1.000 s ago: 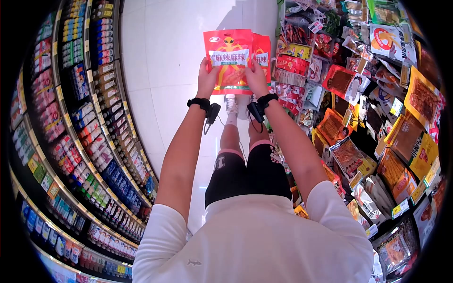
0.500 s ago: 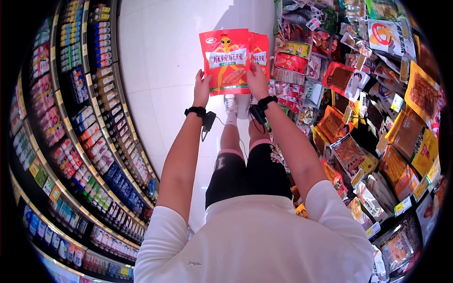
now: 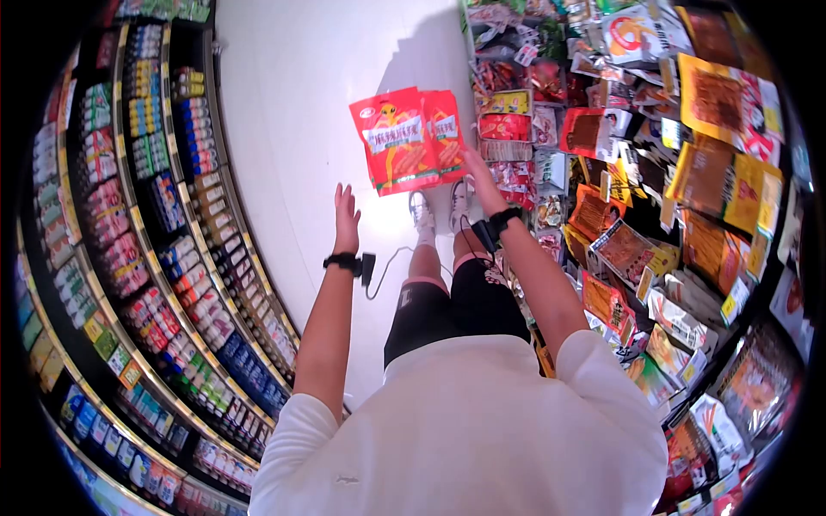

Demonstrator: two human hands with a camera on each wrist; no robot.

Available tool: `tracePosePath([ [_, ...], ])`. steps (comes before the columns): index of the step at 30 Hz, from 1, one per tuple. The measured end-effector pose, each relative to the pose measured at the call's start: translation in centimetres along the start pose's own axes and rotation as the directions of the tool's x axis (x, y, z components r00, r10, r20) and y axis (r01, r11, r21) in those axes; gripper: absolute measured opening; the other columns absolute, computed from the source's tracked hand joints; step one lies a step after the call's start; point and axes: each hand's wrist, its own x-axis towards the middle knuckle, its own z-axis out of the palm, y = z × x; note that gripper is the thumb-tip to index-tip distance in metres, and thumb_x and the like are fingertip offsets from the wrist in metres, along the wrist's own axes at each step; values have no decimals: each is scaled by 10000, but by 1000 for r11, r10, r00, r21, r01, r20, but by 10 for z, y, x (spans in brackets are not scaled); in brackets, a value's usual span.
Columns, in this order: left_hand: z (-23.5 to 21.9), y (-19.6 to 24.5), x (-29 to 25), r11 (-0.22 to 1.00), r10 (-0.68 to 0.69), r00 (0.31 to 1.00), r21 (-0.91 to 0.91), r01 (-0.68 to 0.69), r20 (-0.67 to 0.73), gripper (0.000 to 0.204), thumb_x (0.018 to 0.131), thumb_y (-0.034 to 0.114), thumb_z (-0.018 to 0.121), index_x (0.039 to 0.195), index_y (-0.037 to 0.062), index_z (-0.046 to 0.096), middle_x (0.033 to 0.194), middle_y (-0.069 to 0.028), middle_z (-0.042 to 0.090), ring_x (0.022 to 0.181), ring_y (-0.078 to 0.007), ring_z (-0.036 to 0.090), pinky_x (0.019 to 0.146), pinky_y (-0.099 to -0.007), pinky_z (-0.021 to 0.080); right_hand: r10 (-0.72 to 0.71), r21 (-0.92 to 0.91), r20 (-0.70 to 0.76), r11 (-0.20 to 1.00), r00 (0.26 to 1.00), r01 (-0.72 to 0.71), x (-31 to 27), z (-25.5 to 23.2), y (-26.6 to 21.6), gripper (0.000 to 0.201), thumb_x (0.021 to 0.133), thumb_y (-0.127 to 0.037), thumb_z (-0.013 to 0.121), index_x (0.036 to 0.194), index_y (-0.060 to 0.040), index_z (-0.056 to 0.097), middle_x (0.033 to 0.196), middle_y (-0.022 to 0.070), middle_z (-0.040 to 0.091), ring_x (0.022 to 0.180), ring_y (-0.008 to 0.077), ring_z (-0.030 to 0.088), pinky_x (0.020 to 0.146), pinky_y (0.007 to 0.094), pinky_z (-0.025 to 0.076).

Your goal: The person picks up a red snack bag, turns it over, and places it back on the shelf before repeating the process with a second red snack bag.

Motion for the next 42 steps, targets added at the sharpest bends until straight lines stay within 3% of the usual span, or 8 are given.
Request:
tracePosePath([
  [9, 1, 48, -87, 999, 36, 977, 2, -37, 209, 711, 979, 572, 332, 1557, 212, 125, 1612, -72, 166, 1478, -297, 160, 1167, -528, 133, -125, 1, -91, 992, 988, 126, -97, -19, -23, 740, 963, -627, 372, 1506, -128, 307, 1544, 68, 321, 1401, 268, 333, 1134, 471, 213],
  [13, 30, 73, -118, 994, 82, 931, 44, -105, 357, 705, 981, 578, 314, 1555, 207, 139, 1606, -75, 188, 1478, -292, 162, 1172, -512, 133, -43, 262, -174, 961, 984, 89, -151, -2, -71, 764, 964, -656, 303, 1509, -119, 294, 1539, 71, 329, 1411, 265, 315, 1146, 483, 194],
  [19, 85, 104, -161, 987, 145, 803, -23, -162, 578, 686, 997, 542, 296, 1548, 156, 165, 1601, -58, 211, 1475, -250, 188, 1168, -492, 149, -325, 94, -201, 933, 924, 348, -208, -3, -92, 659, 1005, -558, 331, 1465, -90, 392, 1503, 87, 392, 1383, 229, 354, 1147, 417, 224],
  [22, 118, 117, -184, 977, 172, 689, -31, -211, 704, 693, 992, 558, 290, 1547, 159, 170, 1598, -58, 218, 1475, -254, 188, 1170, -489, 142, -404, -89, -270, 914, 874, 395, -244, -14, -89, 527, 1037, -391, 378, 1411, -28, 457, 1422, 94, 491, 1311, 198, 448, 1106, 307, 300],
  [29, 197, 110, -229, 944, 96, 394, 43, -329, 914, 705, 1003, 544, 298, 1546, 117, 156, 1604, -104, 171, 1484, -286, 144, 1178, -478, 121, -483, -119, -390, 871, 784, 477, -337, -49, -73, 547, 1012, -389, 460, 1418, -22, 440, 1418, 135, 494, 1327, 214, 436, 1105, 325, 303],
  [31, 222, 101, -242, 909, 81, 306, 56, -412, 948, 706, 1005, 536, 303, 1544, 103, 156, 1599, -128, 170, 1480, -293, 152, 1178, -484, 119, -420, 58, -447, 868, 790, 494, -366, -56, -74, 579, 1000, -399, 487, 1434, -21, 418, 1444, 131, 461, 1352, 219, 396, 1116, 331, 283],
  [33, 242, 93, -261, 884, 31, 244, 87, -459, 969, 710, 1003, 539, 297, 1543, 100, 157, 1589, -145, 194, 1475, -301, 171, 1178, -485, 118, -542, 22, -451, 788, 709, 616, -387, -69, -59, 547, 1028, -384, 434, 1454, -44, 395, 1448, 94, 450, 1296, 189, 447, 1088, 327, 332],
  [42, 331, 16, -387, 882, -203, -125, 126, -454, 971, 758, 976, 589, 366, 1534, 106, 192, 1593, -138, 200, 1473, -307, 182, 1171, -483, 128, -469, -180, -760, 818, 451, 547, -559, -87, -14, 561, 1021, -384, 437, 1461, -42, 379, 1490, 121, 417, 1387, 241, 361, 1131, 365, 275],
])
